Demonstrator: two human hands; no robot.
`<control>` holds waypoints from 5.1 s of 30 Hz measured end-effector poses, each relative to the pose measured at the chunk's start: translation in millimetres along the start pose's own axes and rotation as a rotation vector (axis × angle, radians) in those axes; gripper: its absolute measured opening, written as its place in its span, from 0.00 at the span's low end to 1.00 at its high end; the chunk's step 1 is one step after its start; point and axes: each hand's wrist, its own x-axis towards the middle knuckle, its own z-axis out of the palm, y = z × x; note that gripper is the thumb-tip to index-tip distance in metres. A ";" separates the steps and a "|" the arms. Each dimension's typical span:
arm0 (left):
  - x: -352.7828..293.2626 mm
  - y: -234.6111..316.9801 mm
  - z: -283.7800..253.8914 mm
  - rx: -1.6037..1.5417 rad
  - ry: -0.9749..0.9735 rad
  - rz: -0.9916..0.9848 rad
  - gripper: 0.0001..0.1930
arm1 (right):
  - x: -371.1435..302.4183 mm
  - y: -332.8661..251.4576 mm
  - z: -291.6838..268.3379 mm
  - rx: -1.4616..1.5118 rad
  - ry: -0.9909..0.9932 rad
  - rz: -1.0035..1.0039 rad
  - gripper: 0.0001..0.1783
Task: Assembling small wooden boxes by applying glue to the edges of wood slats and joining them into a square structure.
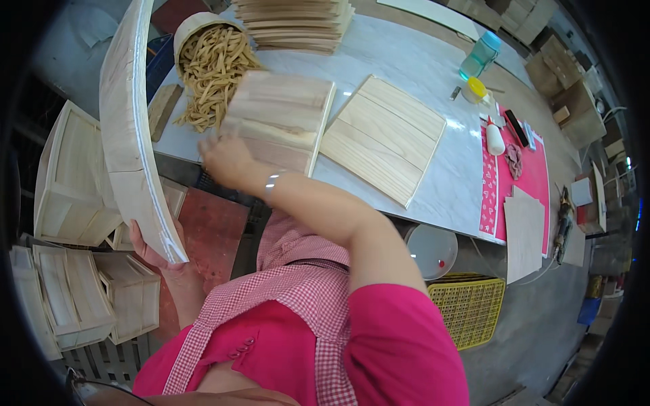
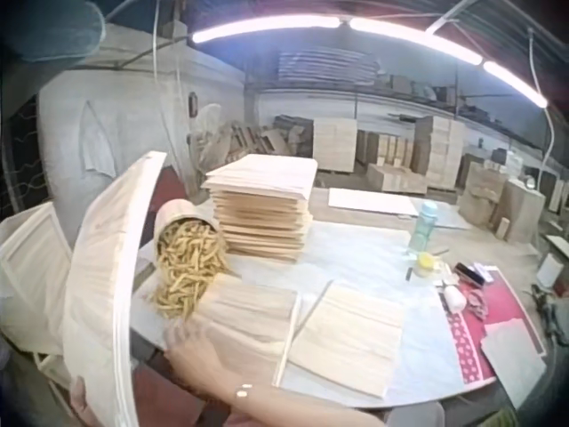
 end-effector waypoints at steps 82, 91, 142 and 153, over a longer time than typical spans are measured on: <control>29.0 -234.2 1.3 1.695 0.139 -0.561 0.18 | -301.4 306.1 -267.0 -0.451 0.230 0.770 0.25; 21.4 -225.1 -28.2 1.572 0.250 -0.489 0.19 | -480.5 376.8 -396.8 -0.762 -0.054 1.625 0.20; 34.7 -246.6 -2.6 1.506 0.058 -0.356 0.13 | -476.2 113.6 -433.6 -0.847 -0.380 1.218 0.13; 38.2 -241.9 3.4 1.539 -0.025 -0.370 0.13 | -235.7 161.4 -464.3 -0.468 0.026 0.709 0.10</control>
